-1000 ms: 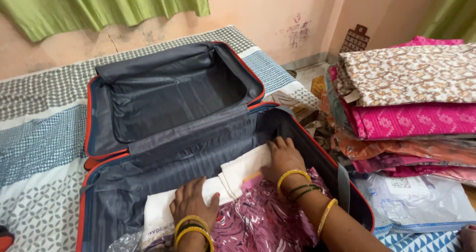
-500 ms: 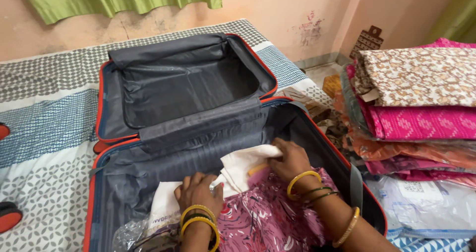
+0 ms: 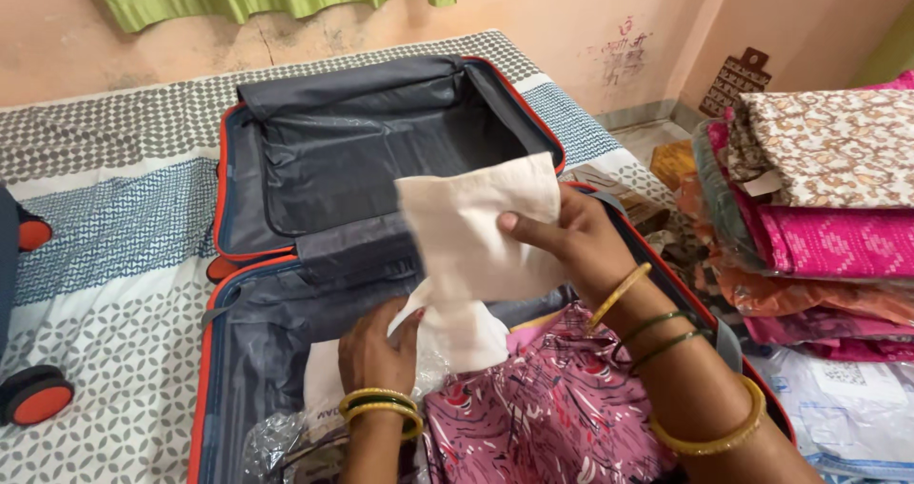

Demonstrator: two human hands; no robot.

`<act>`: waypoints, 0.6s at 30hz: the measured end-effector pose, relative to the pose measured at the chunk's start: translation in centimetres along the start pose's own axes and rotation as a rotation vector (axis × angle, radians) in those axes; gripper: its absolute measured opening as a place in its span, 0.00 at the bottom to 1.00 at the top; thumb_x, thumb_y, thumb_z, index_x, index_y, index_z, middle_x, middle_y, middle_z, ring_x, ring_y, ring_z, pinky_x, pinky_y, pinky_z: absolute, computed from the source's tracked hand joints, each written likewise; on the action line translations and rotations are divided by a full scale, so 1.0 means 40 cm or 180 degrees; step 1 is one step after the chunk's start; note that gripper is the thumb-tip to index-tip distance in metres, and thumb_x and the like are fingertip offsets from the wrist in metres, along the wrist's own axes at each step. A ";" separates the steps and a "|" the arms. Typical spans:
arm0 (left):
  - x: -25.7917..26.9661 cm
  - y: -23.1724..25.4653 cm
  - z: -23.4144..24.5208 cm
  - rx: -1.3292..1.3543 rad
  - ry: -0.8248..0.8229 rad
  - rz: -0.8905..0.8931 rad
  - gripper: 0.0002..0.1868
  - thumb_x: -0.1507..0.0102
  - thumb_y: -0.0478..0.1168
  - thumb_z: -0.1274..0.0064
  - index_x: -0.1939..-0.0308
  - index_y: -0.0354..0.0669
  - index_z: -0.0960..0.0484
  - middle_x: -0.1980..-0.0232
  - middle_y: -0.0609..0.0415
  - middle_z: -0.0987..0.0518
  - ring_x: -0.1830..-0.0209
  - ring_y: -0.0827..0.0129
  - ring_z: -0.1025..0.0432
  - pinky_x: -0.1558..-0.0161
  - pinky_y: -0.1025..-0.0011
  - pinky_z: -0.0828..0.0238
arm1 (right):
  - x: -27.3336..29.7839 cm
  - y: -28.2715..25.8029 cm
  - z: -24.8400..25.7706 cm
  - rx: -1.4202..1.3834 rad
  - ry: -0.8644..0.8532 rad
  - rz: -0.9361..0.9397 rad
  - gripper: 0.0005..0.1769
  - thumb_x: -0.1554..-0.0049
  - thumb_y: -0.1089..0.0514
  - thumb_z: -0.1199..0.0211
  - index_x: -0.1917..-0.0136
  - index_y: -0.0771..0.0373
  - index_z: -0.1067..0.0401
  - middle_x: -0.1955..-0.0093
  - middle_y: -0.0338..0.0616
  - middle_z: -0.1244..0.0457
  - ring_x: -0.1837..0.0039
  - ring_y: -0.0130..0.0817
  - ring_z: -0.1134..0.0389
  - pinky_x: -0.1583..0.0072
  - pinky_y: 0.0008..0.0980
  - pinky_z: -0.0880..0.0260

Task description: The person removes clothes and packaged items from a suitcase, wipes the inside of the suitcase with a cloth, and places clothes and packages into the suitcase.

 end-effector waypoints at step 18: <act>-0.007 -0.113 0.035 -0.0140 0.1026 0.0832 0.23 0.42 0.52 0.35 0.45 0.51 0.15 0.45 0.51 0.15 0.43 0.54 0.26 0.39 0.58 0.32 | -0.007 0.332 -0.048 0.2165 0.0262 -0.0445 0.46 0.66 0.45 0.20 0.37 0.64 0.28 0.47 0.50 0.28 0.47 0.39 0.25 0.43 0.35 0.26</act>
Point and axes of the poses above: each hand's wrist, its own x-axis away from the middle knuckle, its own z-axis out of the back of the hand, y = z × x, the point moved 1 cm from there along -x, towards the middle knuckle
